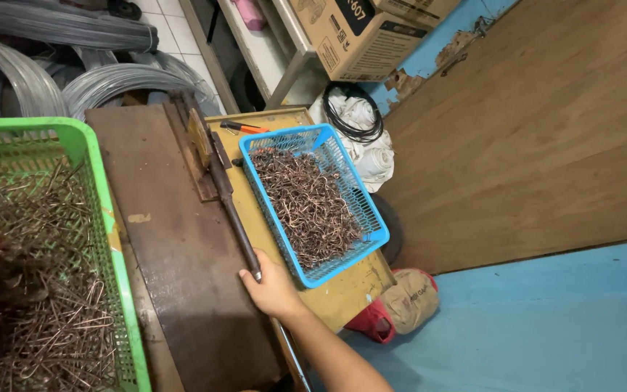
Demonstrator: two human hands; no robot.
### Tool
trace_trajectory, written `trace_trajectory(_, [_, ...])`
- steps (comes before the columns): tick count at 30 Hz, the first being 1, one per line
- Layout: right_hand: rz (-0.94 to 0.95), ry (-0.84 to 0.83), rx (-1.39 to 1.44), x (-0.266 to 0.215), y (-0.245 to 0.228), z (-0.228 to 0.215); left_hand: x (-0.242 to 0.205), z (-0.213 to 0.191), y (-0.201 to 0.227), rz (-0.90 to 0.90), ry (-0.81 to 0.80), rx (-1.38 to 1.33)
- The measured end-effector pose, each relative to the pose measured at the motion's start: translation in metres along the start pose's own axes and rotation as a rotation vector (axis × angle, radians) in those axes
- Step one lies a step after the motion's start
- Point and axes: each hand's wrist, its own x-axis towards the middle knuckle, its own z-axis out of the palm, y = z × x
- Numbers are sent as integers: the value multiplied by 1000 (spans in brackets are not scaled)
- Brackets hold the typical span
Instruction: Bending metal wires using a manual lever-operated jig and sorting them into baskets.
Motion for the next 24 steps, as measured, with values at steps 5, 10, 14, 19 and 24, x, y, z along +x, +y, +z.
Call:
trace_trajectory(5, [-13, 11, 0, 0, 0, 0, 12, -4, -3, 6, -28, 10])
trace_trajectory(10, [-60, 34, 29, 1, 4, 2, -15, -10, 128, 172, 6, 370])
trace_trajectory(14, [-48, 22, 23, 1, 4, 2, -12, 9, 144, 84, -232, 1110])
trace_trajectory(19, [-68, 38, 32, 2, 7, 4, -21, 24, 236, -309, -599, 1237])
trace_trajectory(24, [-75, 32, 29, 2, 7, 4, -21, 17, 240, -184, -584, 1287])
